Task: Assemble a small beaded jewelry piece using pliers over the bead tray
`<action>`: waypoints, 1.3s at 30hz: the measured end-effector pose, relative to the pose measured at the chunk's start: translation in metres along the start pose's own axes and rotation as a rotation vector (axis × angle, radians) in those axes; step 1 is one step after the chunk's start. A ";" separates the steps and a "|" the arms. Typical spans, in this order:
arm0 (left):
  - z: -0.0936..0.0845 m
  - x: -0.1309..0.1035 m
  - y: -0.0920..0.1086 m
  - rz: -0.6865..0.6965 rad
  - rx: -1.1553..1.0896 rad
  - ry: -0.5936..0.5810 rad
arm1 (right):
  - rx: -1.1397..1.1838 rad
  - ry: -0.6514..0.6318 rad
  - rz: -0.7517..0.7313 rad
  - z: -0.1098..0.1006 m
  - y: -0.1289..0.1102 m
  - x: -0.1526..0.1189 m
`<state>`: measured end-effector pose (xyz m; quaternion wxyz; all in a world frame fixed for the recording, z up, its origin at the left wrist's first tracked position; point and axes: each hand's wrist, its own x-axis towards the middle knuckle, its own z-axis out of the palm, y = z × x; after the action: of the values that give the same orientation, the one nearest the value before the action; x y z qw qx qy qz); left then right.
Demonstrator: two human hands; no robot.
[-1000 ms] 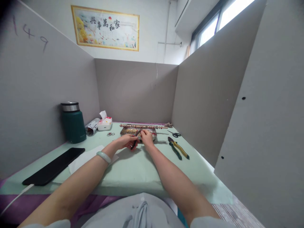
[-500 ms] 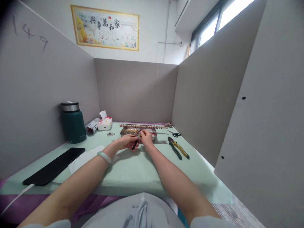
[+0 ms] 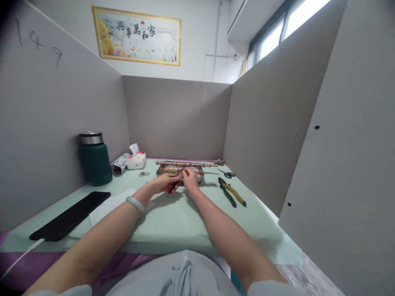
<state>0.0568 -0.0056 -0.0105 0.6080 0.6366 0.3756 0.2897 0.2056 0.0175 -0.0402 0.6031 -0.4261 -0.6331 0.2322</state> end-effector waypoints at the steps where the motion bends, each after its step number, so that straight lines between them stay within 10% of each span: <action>1: 0.000 0.000 0.000 -0.004 0.011 0.012 | -0.034 0.002 -0.023 -0.001 0.000 0.000; 20: -0.010 0.001 0.001 0.001 0.058 0.017 | -0.008 -0.111 0.003 -0.003 -0.006 -0.002; 30: -0.020 -0.009 0.009 -0.060 0.050 -0.090 | 0.419 -0.597 0.345 -0.028 -0.021 0.004; 39: -0.018 -0.026 0.020 -0.009 0.027 -0.203 | 0.730 -0.879 0.364 -0.043 -0.026 0.005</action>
<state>0.0302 -0.0170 0.0133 0.6357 0.6690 0.3189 0.2162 0.2404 -0.0013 -0.0093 0.3429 -0.1570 -0.6193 0.6887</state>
